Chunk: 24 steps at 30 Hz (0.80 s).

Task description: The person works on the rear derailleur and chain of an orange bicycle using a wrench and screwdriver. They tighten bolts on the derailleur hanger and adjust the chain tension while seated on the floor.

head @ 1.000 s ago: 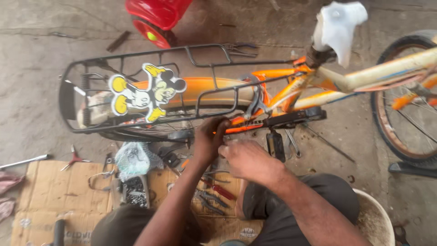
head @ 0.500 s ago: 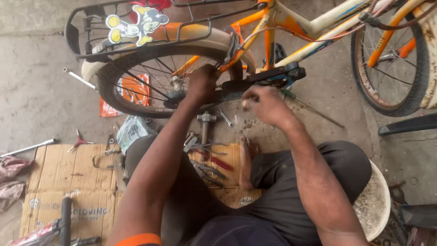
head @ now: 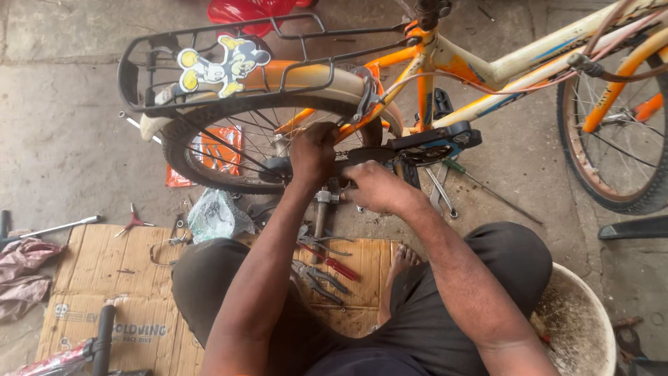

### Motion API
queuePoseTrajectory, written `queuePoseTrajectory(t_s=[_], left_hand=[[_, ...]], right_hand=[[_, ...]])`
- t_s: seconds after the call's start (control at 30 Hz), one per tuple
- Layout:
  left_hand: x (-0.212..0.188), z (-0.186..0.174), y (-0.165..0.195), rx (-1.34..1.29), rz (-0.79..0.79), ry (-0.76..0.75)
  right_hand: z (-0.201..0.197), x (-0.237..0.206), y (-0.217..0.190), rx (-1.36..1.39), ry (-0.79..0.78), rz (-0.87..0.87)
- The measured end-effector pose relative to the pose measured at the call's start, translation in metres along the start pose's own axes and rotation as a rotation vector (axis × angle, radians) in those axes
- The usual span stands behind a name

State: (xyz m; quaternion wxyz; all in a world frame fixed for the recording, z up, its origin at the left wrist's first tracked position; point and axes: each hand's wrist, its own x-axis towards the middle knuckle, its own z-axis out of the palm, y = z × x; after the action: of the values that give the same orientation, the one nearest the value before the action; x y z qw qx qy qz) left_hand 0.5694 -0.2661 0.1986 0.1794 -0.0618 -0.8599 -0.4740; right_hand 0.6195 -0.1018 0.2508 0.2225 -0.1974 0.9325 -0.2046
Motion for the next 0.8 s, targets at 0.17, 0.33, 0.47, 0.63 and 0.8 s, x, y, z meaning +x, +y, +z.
queuePoseTrajectory(t_s=[0.17,0.33,0.47,0.63,0.8], left_hand=[[0.002,0.001,0.003,-0.022,-0.077,-0.072],[-0.003,-0.002,-0.001,-0.043,-0.050,-0.021],[0.000,0.003,-0.014,-0.057,-0.131,-0.110],[-0.009,0.013,-0.027,-0.129,-0.050,-0.081],[-0.016,0.010,-0.017,-0.134,0.016,-0.064]], right_hand=[[0.004,0.004,0.004,0.037,-0.079,0.132],[0.015,0.003,0.010,-0.071,-0.100,0.068],[0.025,0.009,0.025,-0.009,0.045,0.001],[0.074,0.024,0.052,0.103,-0.106,0.093],[0.145,0.040,0.078,0.075,-0.268,0.245]])
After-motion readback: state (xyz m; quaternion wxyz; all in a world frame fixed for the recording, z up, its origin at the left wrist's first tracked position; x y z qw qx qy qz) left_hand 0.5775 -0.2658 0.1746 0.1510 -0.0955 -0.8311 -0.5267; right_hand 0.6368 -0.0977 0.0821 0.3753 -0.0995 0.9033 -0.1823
